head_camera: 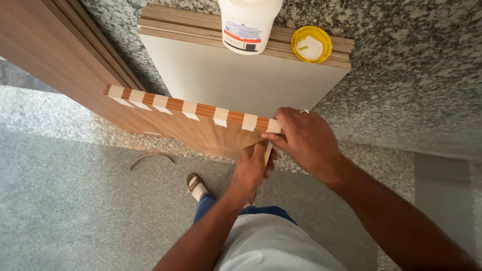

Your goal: The person applies masking tape to a wooden strip and places it on a stack of similar pieces. They then sit on the floor and use a hammer and a chisel to cut a long wooden strip into smaller segments.

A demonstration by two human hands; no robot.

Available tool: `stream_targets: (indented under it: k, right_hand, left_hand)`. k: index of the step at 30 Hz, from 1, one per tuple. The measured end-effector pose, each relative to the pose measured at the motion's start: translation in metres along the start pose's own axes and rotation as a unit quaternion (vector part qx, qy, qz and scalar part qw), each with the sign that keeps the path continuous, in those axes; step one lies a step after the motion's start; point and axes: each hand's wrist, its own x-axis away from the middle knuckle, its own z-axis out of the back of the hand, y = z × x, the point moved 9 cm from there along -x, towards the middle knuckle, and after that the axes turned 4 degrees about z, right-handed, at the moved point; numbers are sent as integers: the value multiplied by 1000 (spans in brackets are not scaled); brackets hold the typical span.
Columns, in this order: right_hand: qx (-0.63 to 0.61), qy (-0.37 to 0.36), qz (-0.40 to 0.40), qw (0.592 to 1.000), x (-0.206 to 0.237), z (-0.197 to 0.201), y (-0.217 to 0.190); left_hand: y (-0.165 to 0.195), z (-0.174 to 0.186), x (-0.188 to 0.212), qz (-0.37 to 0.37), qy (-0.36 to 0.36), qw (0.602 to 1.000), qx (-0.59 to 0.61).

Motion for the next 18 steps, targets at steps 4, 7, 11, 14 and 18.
stream_targets:
  k: [4, 7, 11, 14, 18]
  right_hand:
    - [-2, -50, -29, 998, -3, -8, 10]
    - [-46, -22, -6, 999, -5, 6, 6]
    - [-142, -24, -53, 988, -2, 14, 12]
    - [-137, -43, -93, 985, -2, 10, 17]
    - [-131, -55, -86, 986, -5, 8, 17]
  left_hand:
    - [-45, -36, -5, 128, -196, 971, 43]
    - [-56, -23, -13, 93, -127, 984, -81]
    - [-40, 11, -20, 17, -38, 994, -105]
    - [-43, 26, -22, 37, -38, 996, -78]
    - [-60, 19, -24, 41, -57, 995, -73]
